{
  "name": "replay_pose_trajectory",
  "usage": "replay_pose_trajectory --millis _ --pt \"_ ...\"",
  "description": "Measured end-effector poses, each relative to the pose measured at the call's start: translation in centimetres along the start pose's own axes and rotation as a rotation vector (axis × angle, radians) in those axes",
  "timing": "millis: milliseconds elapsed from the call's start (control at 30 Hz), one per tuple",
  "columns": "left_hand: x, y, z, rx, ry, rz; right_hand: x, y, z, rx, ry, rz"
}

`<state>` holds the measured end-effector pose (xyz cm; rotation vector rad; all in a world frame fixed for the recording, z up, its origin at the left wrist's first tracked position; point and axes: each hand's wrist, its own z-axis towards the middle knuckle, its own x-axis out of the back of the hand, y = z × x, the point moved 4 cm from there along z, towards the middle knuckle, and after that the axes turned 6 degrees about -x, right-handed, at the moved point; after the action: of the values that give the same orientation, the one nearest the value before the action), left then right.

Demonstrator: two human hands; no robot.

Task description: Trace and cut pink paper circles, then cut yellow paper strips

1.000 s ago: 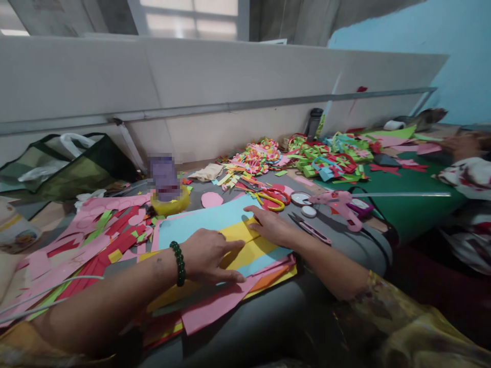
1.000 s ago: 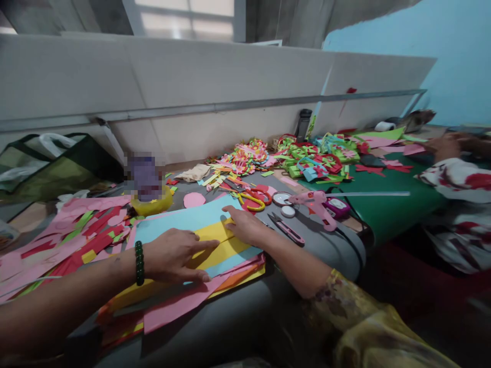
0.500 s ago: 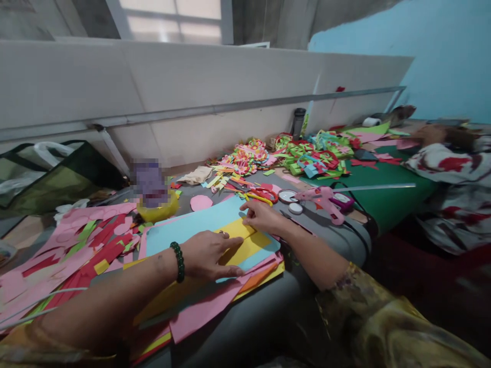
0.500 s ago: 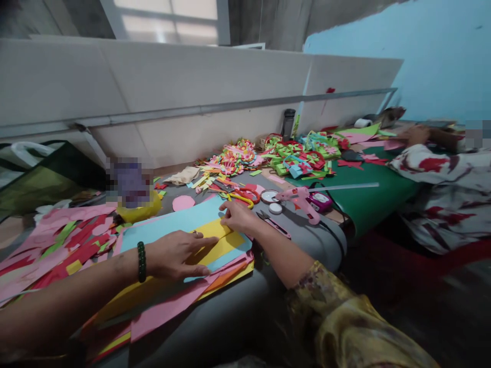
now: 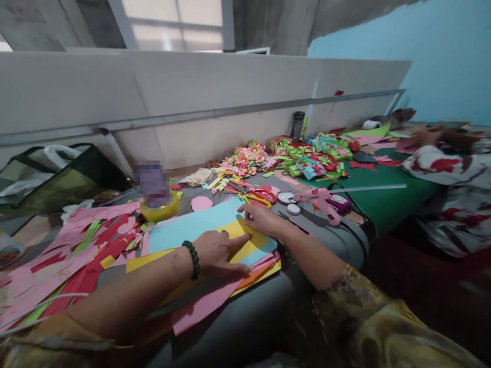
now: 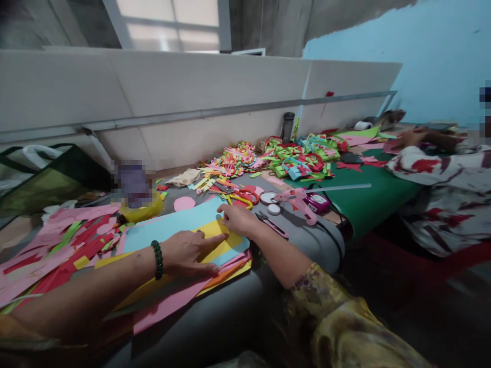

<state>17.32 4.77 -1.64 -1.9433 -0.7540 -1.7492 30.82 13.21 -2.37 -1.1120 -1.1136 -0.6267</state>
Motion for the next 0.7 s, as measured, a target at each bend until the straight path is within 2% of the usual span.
replay_pose_trajectory --millis 200,367,533,700 --pt "-1.0 0.2 -4.7 0.050 0.067 -0.092 -0.1 -0.1 0.1 -0.011 -0.007 -0.052" --pt "-2.0 0.5 -10.3 0.265 0.094 -0.208 -0.1 0.0 0.4 -0.004 -0.023 -0.086" --pt "-3.5 1.1 -14.6 0.478 0.117 -0.116 -0.1 0.1 0.8 0.014 -0.037 -0.100" --pt "-5.7 1.3 -17.3 0.566 0.243 0.040 -0.2 0.2 1.0 0.010 -0.042 -0.107"
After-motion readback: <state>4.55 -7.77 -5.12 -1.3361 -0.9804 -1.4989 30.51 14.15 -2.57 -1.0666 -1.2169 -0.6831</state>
